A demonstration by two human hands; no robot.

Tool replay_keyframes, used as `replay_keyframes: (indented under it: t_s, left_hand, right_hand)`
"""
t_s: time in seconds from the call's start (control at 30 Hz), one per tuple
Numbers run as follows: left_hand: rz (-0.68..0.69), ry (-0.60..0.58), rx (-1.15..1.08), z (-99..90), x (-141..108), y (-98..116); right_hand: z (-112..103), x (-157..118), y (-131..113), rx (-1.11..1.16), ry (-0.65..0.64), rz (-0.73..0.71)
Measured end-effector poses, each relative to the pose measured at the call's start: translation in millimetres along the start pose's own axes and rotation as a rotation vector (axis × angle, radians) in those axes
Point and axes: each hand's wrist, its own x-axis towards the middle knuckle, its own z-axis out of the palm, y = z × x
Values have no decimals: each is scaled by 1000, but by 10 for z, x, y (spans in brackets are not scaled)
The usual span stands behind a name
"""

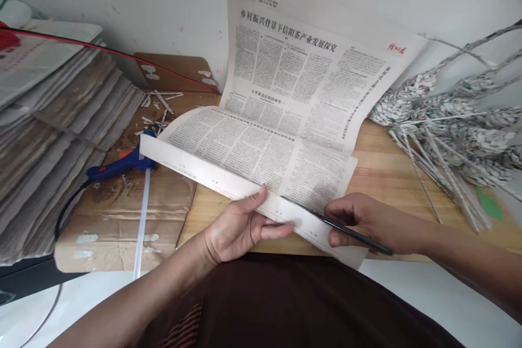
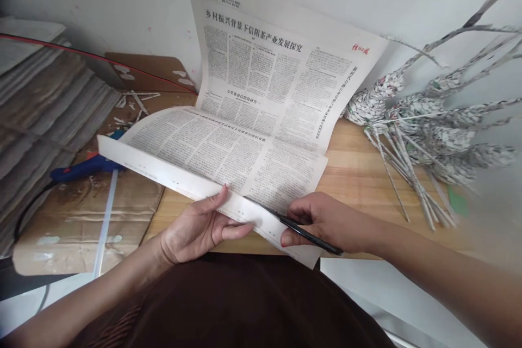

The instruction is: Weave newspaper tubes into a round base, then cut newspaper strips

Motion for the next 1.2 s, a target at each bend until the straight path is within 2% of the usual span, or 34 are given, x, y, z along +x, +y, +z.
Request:
replay_keyframes:
  t_s: [0.17,0.33,0.47,0.7,0.97,1.2]
  left_hand:
    - [201,214,-33,-41,-107,134]
    - [216,268,-26,-35,-141,128]
    - [230,277,-18,-33,-155,111]
    - [216,234,-36,-66,-155,112]
    - [212,239,-34,-46,-162,108]
    - [195,212,-27,-58,-156,75]
  right_hand:
    - [-89,-62,66,-70,-46,-52]
    - [-38,-3,-26,-73,-74,-112]
    - [-6,65,-82,-76,-81,-122]
    - [-1,52,-28,-56,-62,-103]
    - [-10,45,-26,-70,-33,-58]
    - [26,90,-38,-33,-83,-75]
